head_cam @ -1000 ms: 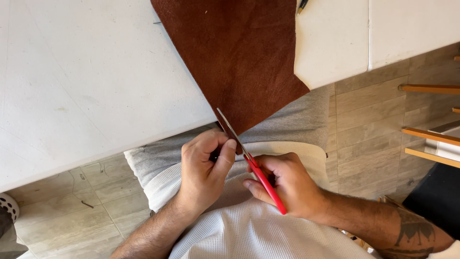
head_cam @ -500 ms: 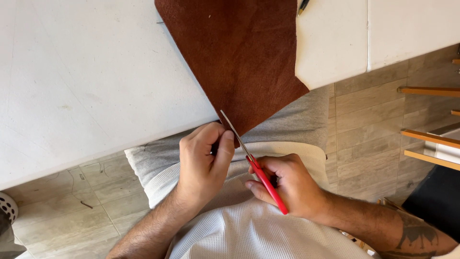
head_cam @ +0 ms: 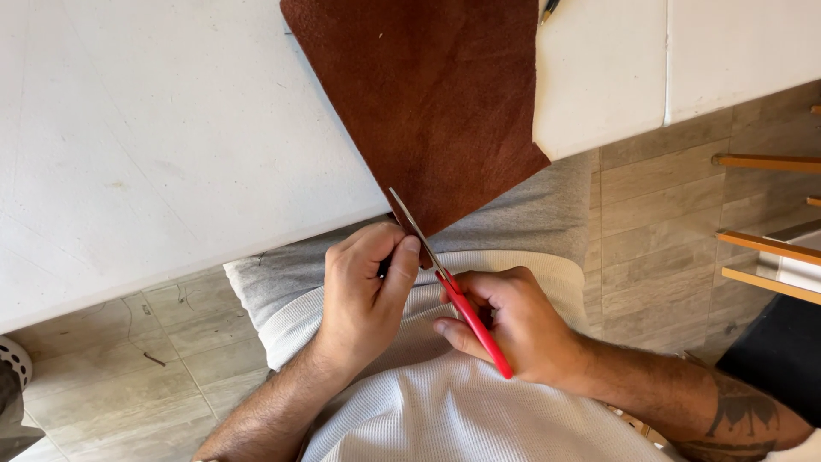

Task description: Cutting leather material and assembling a leather bag at a workshop table

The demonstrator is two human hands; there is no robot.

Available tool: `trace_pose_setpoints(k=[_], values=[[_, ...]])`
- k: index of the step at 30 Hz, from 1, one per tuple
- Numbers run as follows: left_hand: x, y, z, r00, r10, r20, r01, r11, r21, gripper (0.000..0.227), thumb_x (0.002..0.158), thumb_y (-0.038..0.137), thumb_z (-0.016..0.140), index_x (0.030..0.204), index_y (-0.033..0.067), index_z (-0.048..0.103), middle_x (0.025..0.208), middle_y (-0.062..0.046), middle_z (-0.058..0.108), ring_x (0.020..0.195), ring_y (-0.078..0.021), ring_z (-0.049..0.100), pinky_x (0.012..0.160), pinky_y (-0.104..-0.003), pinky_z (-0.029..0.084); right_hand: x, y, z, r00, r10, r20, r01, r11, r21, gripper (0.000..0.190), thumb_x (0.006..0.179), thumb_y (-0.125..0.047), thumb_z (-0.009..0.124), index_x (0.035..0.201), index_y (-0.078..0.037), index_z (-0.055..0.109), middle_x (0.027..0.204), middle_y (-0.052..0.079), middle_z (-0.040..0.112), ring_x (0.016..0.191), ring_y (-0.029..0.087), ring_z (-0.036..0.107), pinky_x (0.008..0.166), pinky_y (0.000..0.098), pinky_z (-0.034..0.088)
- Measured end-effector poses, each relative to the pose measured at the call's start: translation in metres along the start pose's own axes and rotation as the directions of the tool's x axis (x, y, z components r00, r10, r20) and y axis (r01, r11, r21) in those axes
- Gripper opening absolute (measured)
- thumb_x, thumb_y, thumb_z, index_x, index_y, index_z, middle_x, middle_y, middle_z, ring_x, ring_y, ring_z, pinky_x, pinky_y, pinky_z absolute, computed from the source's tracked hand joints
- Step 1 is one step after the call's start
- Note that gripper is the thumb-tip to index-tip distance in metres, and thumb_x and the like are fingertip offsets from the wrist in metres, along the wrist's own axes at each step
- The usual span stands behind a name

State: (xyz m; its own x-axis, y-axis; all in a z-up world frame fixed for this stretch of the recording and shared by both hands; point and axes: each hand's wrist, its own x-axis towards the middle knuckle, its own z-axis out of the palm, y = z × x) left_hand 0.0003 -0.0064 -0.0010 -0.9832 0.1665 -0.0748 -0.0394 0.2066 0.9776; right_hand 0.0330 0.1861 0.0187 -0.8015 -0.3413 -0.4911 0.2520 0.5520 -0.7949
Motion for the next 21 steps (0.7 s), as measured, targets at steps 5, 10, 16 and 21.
trace_pose_setpoints(k=[5,10,16,21], values=[[0.001,0.003,-0.002,1.000,-0.006,0.011,0.006,1.000,0.008,0.031,0.103,0.011,0.050,0.073,0.0074,0.059,0.065,-0.001,0.058,0.059,-0.0154,0.051,0.058,-0.031,0.040,-0.004,0.003,0.004,0.999,-0.026,-0.020,0.025,0.999,-0.026,0.020,0.082,-0.024,0.083,0.083,-0.010,0.069,0.055,-0.001,0.058,0.045,0.012,0.044,0.044,0.0285,0.043],[-0.001,0.002,-0.002,1.000,-0.009,0.006,0.009,1.000,-0.002,0.033,0.103,0.012,0.051,0.071,0.0075,0.050,0.063,-0.001,0.048,0.058,-0.0153,0.042,0.054,-0.033,0.035,-0.005,0.002,0.005,0.999,-0.044,-0.023,0.044,0.999,-0.006,0.018,0.084,-0.023,0.081,0.081,-0.010,0.068,0.054,-0.001,0.059,0.046,0.012,0.044,0.044,0.0283,0.043],[0.000,0.007,-0.008,1.000,0.002,-0.001,-0.002,1.000,-0.014,0.030,0.102,0.013,0.051,0.072,0.0086,0.054,0.066,-0.001,0.057,0.059,-0.0148,0.050,0.057,-0.031,0.040,-0.001,0.000,-0.003,1.000,0.004,0.023,-0.006,0.998,0.056,0.023,0.078,-0.024,0.085,0.093,-0.010,0.075,0.056,-0.003,0.062,0.047,0.007,0.046,0.044,0.0230,0.043],[0.000,-0.001,-0.011,0.999,0.046,-0.017,-0.048,0.992,-0.120,0.029,0.099,0.009,0.055,0.070,0.0073,0.056,0.059,-0.005,0.051,0.054,-0.0213,0.049,0.051,-0.033,0.039,0.020,-0.014,-0.023,0.985,-0.163,0.057,0.154,0.979,0.136,0.023,0.076,-0.024,0.082,0.085,-0.005,0.073,0.052,0.002,0.061,0.042,0.011,0.054,0.041,0.0250,0.046]])
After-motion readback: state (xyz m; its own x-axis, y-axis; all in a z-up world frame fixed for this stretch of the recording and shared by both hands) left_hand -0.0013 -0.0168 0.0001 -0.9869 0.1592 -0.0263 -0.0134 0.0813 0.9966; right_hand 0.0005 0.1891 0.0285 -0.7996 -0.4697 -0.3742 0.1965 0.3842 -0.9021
